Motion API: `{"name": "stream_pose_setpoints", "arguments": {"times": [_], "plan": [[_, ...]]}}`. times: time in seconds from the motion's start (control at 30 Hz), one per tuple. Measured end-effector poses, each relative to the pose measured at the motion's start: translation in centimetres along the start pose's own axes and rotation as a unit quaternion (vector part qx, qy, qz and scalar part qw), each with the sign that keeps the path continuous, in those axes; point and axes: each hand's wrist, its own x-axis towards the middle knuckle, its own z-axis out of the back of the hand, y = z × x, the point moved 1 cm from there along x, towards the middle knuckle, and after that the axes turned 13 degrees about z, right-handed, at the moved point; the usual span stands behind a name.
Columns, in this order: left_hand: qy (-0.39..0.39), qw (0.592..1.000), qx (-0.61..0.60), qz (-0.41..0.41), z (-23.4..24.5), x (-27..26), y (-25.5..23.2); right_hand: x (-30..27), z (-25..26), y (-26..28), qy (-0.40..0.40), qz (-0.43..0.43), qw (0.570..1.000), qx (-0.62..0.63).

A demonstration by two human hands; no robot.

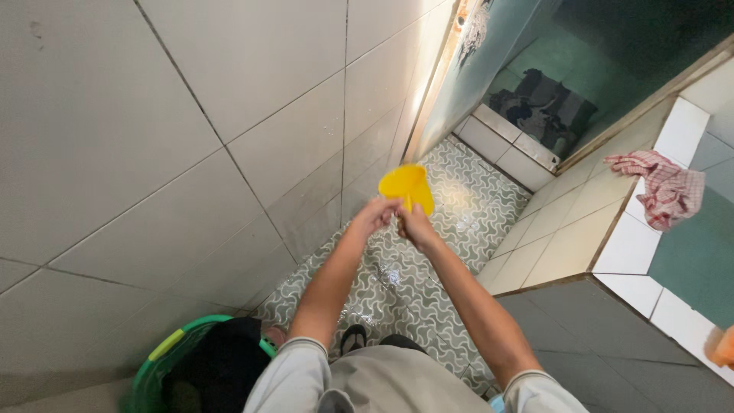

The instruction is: The person wipes the wall above a water basin and organizes various bathroom items including toothbrushes and a tube on a purple tiered rack.

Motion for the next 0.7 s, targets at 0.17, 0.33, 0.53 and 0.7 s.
{"name": "stream_pose_setpoints", "arguments": {"times": [0.17, 0.33, 0.53, 0.7], "plan": [[-0.025, 0.998, 0.045, -0.048, -2.8, 1.1, -11.1, 4.0, -1.1, 10.2, 0.030, 0.074, 0.995, 0.058], [-0.043, 0.998, 0.049, -0.017, -5.0, 0.3, -13.0, 3.9, -0.9, 13.5, 0.023, 0.074, 0.994, 0.080], [-0.028, 0.997, 0.031, 0.057, -4.6, 4.2, -4.9, 2.8, 3.9, 6.2, 0.021, 0.007, 0.987, 0.161], [0.049, 0.965, -0.092, 0.239, -6.4, 4.0, 4.8, -1.7, 6.1, -1.3, -0.050, -0.093, 0.970, 0.217]]}}
